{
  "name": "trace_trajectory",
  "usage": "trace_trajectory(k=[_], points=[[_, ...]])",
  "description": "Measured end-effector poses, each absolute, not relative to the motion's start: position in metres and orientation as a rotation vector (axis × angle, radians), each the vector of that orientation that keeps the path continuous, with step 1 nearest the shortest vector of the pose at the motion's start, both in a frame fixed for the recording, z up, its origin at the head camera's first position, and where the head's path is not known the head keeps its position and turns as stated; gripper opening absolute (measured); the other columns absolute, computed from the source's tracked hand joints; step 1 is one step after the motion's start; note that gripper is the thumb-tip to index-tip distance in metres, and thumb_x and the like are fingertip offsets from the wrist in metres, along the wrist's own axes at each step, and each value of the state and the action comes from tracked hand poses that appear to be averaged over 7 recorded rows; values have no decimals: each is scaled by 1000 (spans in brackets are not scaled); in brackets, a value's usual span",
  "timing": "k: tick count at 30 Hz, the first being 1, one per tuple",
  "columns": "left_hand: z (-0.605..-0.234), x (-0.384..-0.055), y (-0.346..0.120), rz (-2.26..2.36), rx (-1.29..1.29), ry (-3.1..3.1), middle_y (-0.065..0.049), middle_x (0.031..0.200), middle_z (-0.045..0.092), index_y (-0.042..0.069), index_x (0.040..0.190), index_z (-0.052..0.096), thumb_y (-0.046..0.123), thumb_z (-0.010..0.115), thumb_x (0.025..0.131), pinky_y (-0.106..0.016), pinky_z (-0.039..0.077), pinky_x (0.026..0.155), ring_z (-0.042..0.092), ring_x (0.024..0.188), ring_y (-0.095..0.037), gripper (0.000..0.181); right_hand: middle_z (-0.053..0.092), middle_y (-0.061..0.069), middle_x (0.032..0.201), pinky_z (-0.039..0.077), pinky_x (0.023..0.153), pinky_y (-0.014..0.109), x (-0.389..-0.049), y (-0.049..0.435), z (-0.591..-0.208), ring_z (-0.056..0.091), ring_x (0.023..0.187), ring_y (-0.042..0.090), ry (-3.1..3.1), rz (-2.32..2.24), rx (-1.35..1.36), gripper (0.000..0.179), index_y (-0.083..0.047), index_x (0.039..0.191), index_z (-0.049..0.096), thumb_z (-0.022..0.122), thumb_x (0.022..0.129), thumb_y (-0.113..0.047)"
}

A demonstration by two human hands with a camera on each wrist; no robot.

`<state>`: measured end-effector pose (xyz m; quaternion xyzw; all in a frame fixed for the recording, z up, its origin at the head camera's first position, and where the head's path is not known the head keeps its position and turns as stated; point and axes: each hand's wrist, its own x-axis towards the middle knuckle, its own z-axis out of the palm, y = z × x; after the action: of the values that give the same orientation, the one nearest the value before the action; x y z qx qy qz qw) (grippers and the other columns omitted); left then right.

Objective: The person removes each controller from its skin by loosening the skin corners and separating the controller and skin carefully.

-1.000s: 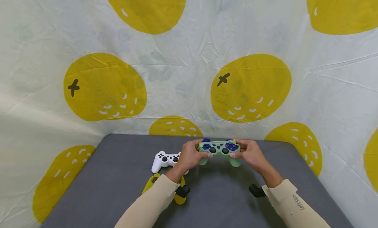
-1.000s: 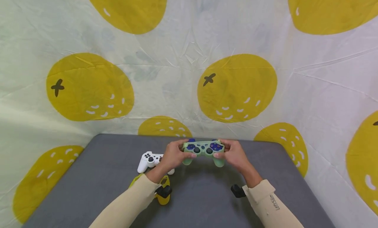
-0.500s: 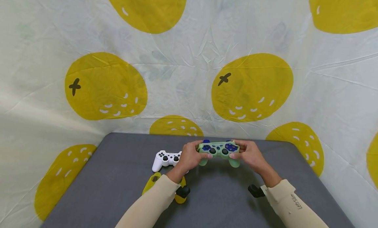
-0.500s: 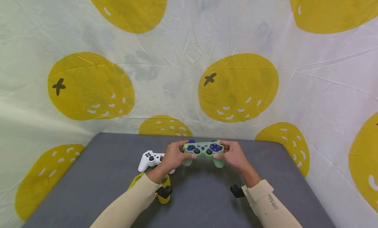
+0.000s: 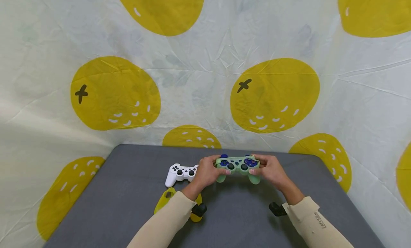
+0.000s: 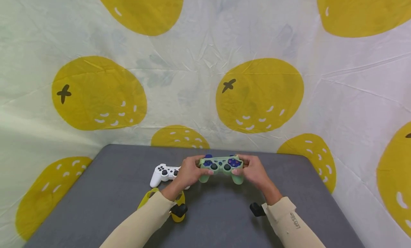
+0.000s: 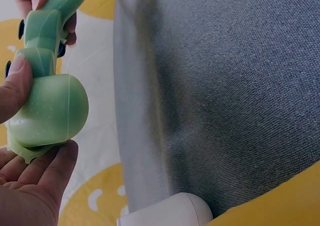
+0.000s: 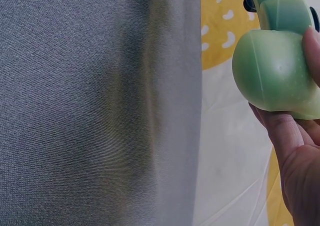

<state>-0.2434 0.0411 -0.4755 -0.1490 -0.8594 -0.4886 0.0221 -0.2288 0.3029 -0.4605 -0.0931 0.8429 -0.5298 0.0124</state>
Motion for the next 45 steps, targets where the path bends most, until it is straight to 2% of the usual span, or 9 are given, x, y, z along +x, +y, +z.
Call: trace_trajectory(k=[29, 45], points=[[-486, -247, 43, -1415, -467, -2697, -15, 122, 76, 2, 139, 66, 32, 90, 82, -39, 59, 89, 71, 95, -19, 68, 66, 35, 131, 60, 76, 21, -241, 305, -479, 74, 92, 9, 2533, -1731, -275, 70, 13, 148, 48, 80, 87, 3], [-495, -250, 44, -1374, -440, -2717, -19, 134, 71, 0, 138, 66, 31, 92, 80, -48, 56, 101, 69, 119, -33, 71, 69, 33, 126, 60, 76, 21, -244, 306, -488, 74, 90, 10, 2535, -1716, -286, 68, 14, 146, 50, 80, 87, 2]])
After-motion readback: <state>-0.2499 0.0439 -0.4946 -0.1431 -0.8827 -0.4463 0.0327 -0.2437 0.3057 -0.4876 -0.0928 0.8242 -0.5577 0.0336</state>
